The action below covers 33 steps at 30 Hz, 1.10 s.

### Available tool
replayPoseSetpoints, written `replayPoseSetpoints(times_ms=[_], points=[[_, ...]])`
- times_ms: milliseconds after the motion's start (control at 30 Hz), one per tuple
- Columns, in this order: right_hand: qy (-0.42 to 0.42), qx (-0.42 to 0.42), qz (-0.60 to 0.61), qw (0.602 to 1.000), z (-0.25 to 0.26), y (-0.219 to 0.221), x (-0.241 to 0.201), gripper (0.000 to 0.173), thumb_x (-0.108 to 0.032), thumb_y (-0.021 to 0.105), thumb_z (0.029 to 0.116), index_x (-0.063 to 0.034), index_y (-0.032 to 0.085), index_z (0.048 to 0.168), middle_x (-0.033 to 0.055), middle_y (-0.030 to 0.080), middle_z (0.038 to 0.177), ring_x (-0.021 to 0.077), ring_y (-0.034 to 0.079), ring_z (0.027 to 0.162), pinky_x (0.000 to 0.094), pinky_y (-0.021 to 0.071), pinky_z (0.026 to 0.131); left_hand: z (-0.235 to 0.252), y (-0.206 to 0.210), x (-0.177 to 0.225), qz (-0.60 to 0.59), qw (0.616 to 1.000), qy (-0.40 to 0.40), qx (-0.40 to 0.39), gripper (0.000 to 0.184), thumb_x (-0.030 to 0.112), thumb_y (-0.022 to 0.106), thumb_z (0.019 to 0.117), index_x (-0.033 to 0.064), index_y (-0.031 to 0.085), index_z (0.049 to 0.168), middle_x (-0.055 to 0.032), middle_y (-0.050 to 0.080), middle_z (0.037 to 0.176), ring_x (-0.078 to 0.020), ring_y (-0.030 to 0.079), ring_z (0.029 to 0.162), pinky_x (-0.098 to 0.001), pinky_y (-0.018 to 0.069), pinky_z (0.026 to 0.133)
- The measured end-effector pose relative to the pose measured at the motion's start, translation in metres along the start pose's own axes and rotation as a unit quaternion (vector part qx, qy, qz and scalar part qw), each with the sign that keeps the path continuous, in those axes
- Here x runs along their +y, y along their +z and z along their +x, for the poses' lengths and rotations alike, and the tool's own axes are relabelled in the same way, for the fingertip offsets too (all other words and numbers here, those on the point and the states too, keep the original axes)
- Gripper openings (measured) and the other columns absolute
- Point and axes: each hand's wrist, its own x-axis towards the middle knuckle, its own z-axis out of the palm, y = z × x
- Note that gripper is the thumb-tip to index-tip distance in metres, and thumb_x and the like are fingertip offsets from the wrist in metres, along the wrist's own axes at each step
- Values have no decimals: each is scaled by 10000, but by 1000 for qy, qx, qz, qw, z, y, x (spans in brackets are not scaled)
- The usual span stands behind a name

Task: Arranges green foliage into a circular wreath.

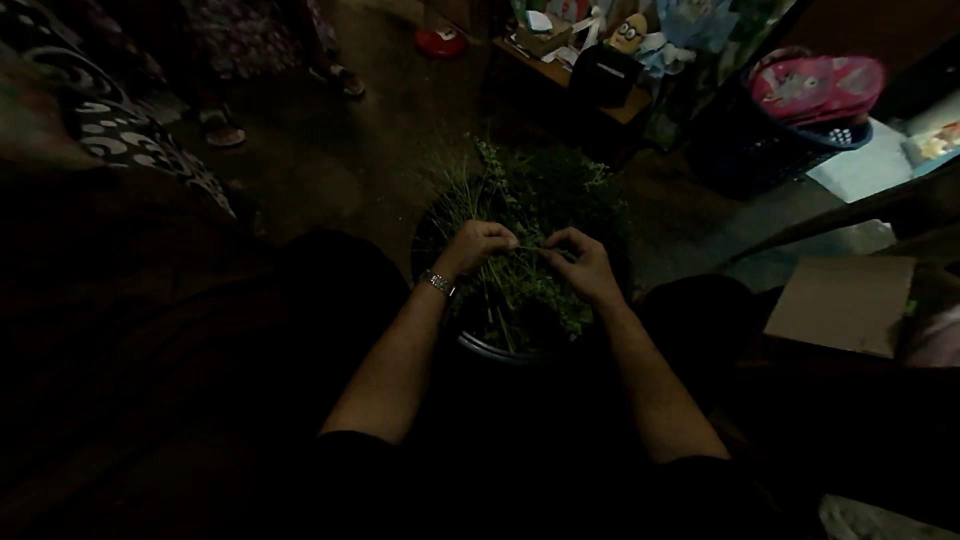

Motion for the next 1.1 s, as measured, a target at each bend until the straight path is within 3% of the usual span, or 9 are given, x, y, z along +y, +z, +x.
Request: replayPoseSetpoints(times_ms=[100,300,400,567,700,833,967,1033,1100], points=[[-21,3,-29,999,-2,-2,-1,99,-26,691,940,16,677,1028,66,696,971,56,658,801,236,576,756,2,3,-3,-24,1000,2,1,117,45,608,995,4,704,942,9,671,836,-17,595,758,-218,512,766],[51,16,-44,998,0,-10,-7,87,23,690,902,17,675,987,98,690,924,131,677,734,328,615,694,4,5,-5,-19,1000,8,-2,124,67,615,993,32,718,933,15,677,844,-24,598,777,-231,506,767],[52,19,-75,996,-1,-19,-12,91,16,679,900,12,668,991,96,677,930,118,650,727,309,587,680,1,2,4,14,1000,-14,7,133,82,605,1012,0,709,1008,-22,667,893,-42,570,780,-246,486,755],[52,18,-62,997,-2,-24,-14,70,17,672,899,-3,670,967,62,675,895,80,639,700,266,577,660,1,0,4,13,1000,-19,19,121,77,612,1008,12,709,979,-1,655,848,-20,546,738,-218,460,709],[19,54,-54,997,-1,-46,-3,63,-9,649,921,-7,668,982,51,680,928,72,653,696,265,595,646,7,-13,-3,22,997,-40,70,149,102,603,1019,-8,701,1034,-41,648,893,-56,546,762,-258,475,745],[80,62,-102,990,3,-60,-1,91,-41,629,985,15,645,1054,100,669,931,121,657,671,314,603,652,8,-21,-8,77,987,-69,126,179,122,610,1023,-25,703,1065,-118,672,967,-144,588,835,-351,500,811],[161,-58,-254,952,15,-53,17,251,-187,623,1038,4,681,1191,218,697,1117,342,684,987,548,540,899,15,-18,-22,205,964,-125,112,279,166,554,1048,-52,718,992,-219,672,942,-316,626,885,-529,484,827],[199,-116,-297,927,24,-48,29,344,-270,594,1057,-10,669,1270,234,624,1312,387,609,1217,581,466,1049,20,-17,-28,267,945,-176,65,375,237,496,1083,-78,699,1072,-291,671,1078,-423,643,1049,-620,469,929],[211,-125,-337,909,33,-43,46,373,-284,558,1072,-5,655,1300,255,607,1341,423,589,1253,607,450,1064,23,-15,-32,309,930,-191,44,437,303,508,1082,-89,659,1201,-321,627,1237,-465,593,1207,-650,436,1025]])
